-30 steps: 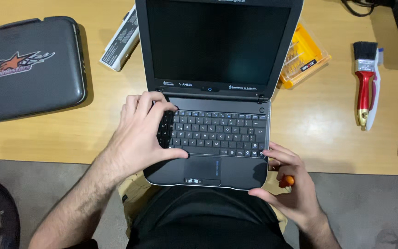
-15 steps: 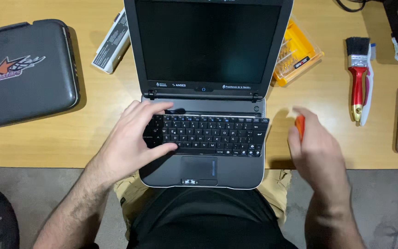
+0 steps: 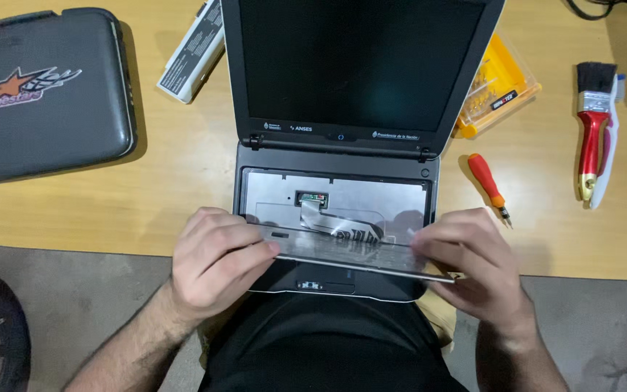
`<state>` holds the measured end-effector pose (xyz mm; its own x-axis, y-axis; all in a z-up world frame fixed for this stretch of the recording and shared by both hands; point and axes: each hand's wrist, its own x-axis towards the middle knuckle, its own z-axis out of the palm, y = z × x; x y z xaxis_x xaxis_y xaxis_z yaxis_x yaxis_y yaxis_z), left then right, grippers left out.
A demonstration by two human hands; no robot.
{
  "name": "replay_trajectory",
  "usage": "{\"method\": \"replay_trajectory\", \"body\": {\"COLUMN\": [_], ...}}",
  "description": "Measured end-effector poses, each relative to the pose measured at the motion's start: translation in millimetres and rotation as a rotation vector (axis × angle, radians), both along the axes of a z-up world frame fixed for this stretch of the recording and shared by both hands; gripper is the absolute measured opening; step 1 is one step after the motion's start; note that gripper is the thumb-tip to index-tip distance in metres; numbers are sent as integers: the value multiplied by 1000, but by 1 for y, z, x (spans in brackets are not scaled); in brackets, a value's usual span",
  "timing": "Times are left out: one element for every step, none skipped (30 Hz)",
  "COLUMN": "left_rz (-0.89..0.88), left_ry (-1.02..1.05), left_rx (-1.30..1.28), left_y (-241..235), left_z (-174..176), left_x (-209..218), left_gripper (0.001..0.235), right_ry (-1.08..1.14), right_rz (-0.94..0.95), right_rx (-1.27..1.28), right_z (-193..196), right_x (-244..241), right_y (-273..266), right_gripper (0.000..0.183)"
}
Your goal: The person opens a laptop and removes the keyboard using a screwdriver. They then proceed to unscrew and remove the hard drive from the laptop's internal bay, placing the screws into a small metal container.
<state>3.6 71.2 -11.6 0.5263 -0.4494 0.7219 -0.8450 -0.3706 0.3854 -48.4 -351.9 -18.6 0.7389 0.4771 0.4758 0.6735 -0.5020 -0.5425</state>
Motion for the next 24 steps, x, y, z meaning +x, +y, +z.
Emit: {"method": "replay_trajectory", "body": {"left_rz": [2, 7, 11, 14, 5, -5, -3, -13, -23, -23, -39, -55, -54, -78, -102, -101, -126, -150, -149, -155, -161, -159, -169, -180], "left_ry": [1, -11, -23, -24, -32, -38, -37, -31, -24, -24, -62, -99, -97, -130, -163, -160, -127, -94, -92, -50, -8, -8, 38, 83], "left_rx": [0, -2, -4, -3, -2, 1, 2, 14, 27, 27, 49, 72, 71, 95, 118, 119, 128, 138, 138, 134, 130, 131, 143, 156], "left_y": [0, 0, -1, 1, 2, 3, 4, 6, 7, 8, 10, 11, 11, 11, 12, 13, 14, 14, 16, 18, 20, 22, 24, 26], "left_z": [-1, -2, -3, -2, -2, -2, -2, -2, -2, -2, -3, -4, 0, 5, 9, 10, 11, 11, 7, 3, -1, -4, -7, -9], "left_x": [0, 0, 0, -1, -2, -2, -3, -4, -5, -5, -4, -4, -4, -5, -5, -7, -9, -12, -14, -16, -19, -20, -21, -23], "left_gripper": [17, 20, 22, 22, 14, 7, 7, 8, 12, 12, 13, 14, 14, 12, 10, 10, 9, 7, 7, 8, 9, 9, 14, 19], "right_ry": [1, -12, -26, -26, -58, -88, -87, -110, -132, -132, -134, -134, -132, -137, -141, -138, -115, -93, -91, -65, -38, -38, 57, 152], "right_rz": [2, -8, -17, -15, -14, -15, -13, -18, -22, -22, -12, -2, 0, 15, 31, 32, 44, 56, 57, 71, 86, 88, 107, 125], "right_rx": [0, 19, 37, 37, 30, 24, 25, 5, -15, -15, 11, 37, 37, 42, 47, 48, 51, 55, 56, 53, 51, 51, 54, 56], "right_z": [5, 9, 15, 16, 18, 19, 21, 22, 23, 24, 24, 24, 23, 22, 20, 18, 16, 13, 10, 7, 4, 6, 8, 10], "right_x": [1, 2, 3, 3, 4, 4, 5, 6, 7, 8, 8, 9, 8, 6, 5, 3, 0, -2, -4, -6, -8, -7, -6, -6], "right_y": [7, 14, 20, 21, 21, 21, 22, 23, 23, 26, 28, 31, 31, 31, 31, 30, 28, 26, 24, 22, 19, 18, 17, 16], "right_gripper": [41, 30, 19, 19, 18, 17, 17, 14, 12, 12, 10, 9, 9, 7, 6, 6, 11, 18, 18, 19, 24, 24, 45, 67]}}
